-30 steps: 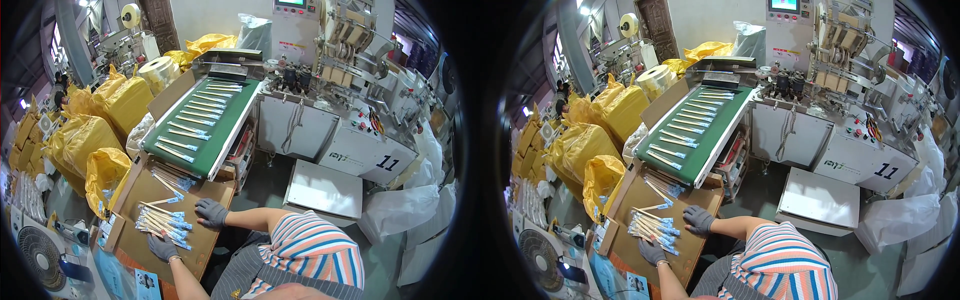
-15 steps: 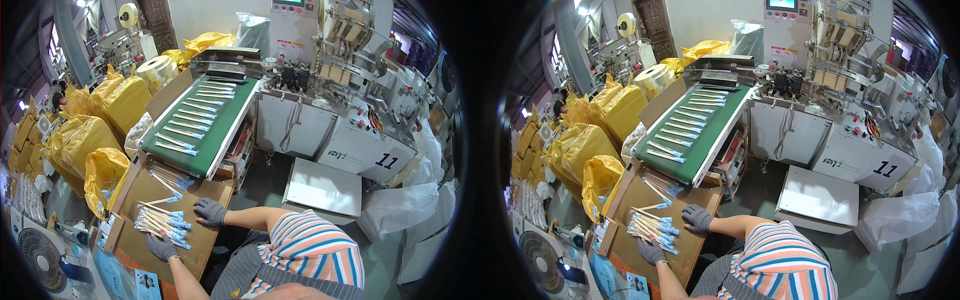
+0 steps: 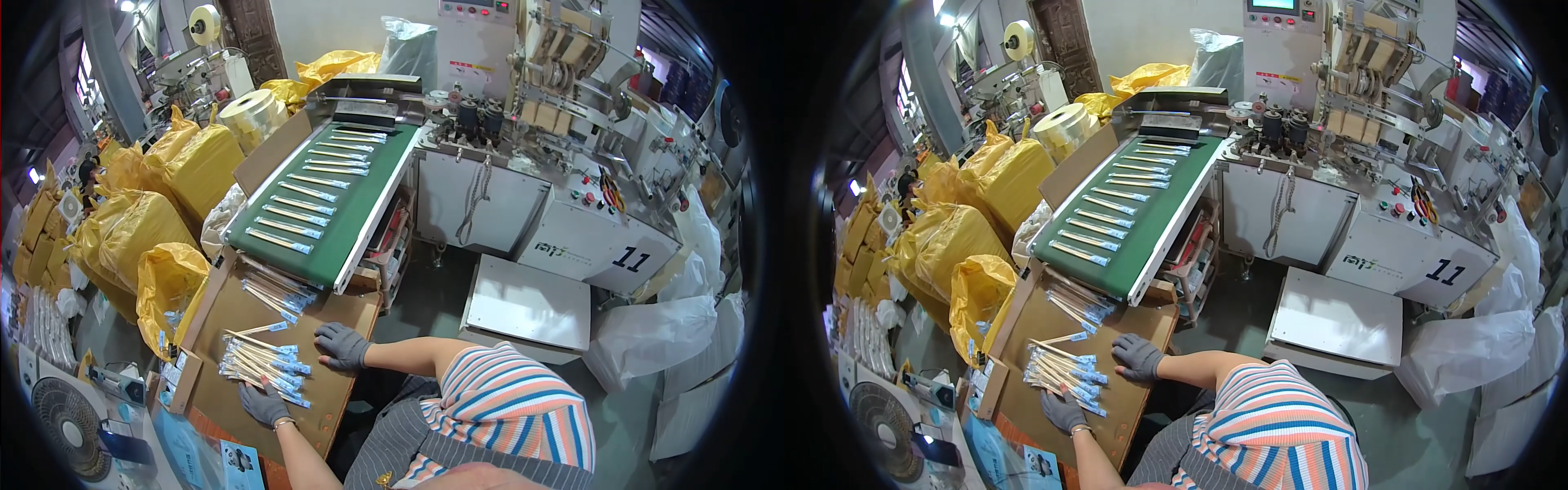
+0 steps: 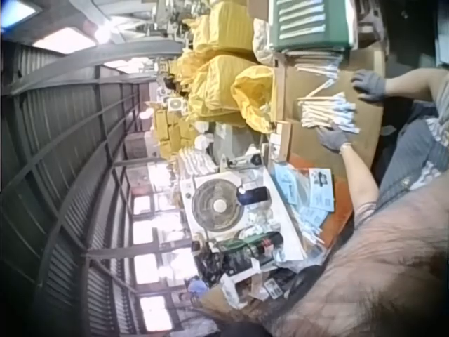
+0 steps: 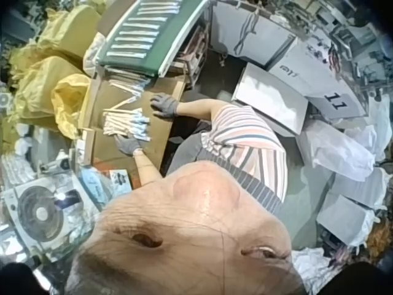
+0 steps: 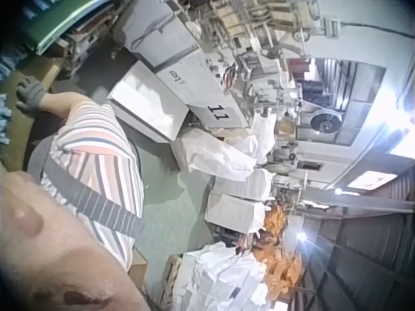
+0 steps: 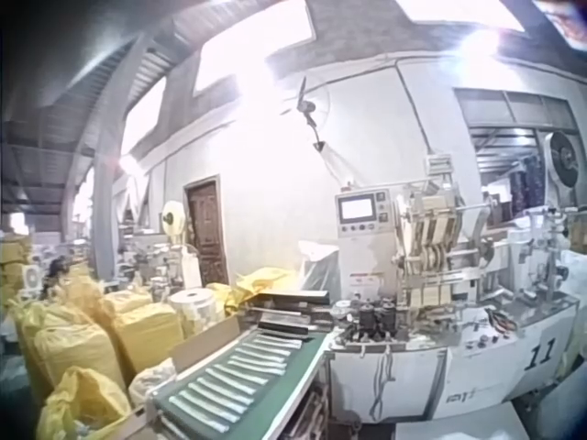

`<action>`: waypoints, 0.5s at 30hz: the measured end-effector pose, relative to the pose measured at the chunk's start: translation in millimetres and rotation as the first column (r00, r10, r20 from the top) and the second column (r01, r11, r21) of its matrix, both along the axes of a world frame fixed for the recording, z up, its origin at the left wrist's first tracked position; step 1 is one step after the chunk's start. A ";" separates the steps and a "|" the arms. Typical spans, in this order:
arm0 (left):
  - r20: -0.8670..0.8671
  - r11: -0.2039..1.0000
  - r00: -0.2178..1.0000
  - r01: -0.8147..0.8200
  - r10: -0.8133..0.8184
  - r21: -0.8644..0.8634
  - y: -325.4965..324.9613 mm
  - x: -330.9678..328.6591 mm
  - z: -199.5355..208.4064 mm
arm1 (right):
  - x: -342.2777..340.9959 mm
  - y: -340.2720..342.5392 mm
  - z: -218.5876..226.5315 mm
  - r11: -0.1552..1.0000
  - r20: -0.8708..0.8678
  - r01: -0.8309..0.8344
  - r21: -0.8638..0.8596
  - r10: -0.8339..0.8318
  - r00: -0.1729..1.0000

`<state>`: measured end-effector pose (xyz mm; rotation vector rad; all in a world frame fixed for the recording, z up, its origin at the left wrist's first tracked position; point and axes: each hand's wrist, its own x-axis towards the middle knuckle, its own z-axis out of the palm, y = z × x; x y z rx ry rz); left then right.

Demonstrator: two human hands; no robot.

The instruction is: Packaging incense sticks into bags and then cardboard boxes.

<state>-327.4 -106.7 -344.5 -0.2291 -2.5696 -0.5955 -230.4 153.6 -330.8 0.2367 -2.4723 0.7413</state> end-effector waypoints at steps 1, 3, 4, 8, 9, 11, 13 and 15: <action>0.011 1.000 1.000 -0.004 0.004 0.002 1.4 0.7 1.4 | 0.2 0.8 -0.6 1.000 0.001 0.003 -0.002 -0.003 1.000; 0.021 1.000 1.000 -0.008 0.008 0.005 3.2 0.8 1.7 | 0.3 2.1 -1.1 1.000 0.008 -0.007 -0.014 0.007 1.000; 0.019 1.000 1.000 -0.010 0.010 0.003 2.4 1.1 1.0 | 0.9 1.6 -0.7 1.000 0.009 -0.007 -0.016 0.007 1.000; 0.016 1.000 1.000 -0.021 0.022 -0.012 0.4 0.6 -0.8 | 0.7 0.5 -1.6 1.000 0.012 -0.006 -0.014 0.006 1.000; 0.016 1.000 1.000 -0.021 0.021 -0.012 0.2 0.4 -1.1 | 0.2 0.5 -2.6 1.000 0.013 -0.010 -0.012 0.010 1.000; 0.020 1.000 1.000 -0.020 0.020 -0.006 0.4 0.5 -0.3 | 0.6 -0.1 -2.2 1.000 0.019 -0.009 -0.013 0.009 1.000; 0.024 1.000 0.999 -0.022 0.022 -0.005 0.2 0.7 -0.6 | 0.7 -0.2 -1.7 1.000 0.024 -0.008 -0.014 0.008 1.000; 0.026 1.000 0.999 -0.023 0.024 -0.004 0.4 1.1 -0.4 | 0.8 0.1 -1.4 1.000 0.015 -0.016 -0.022 0.016 1.000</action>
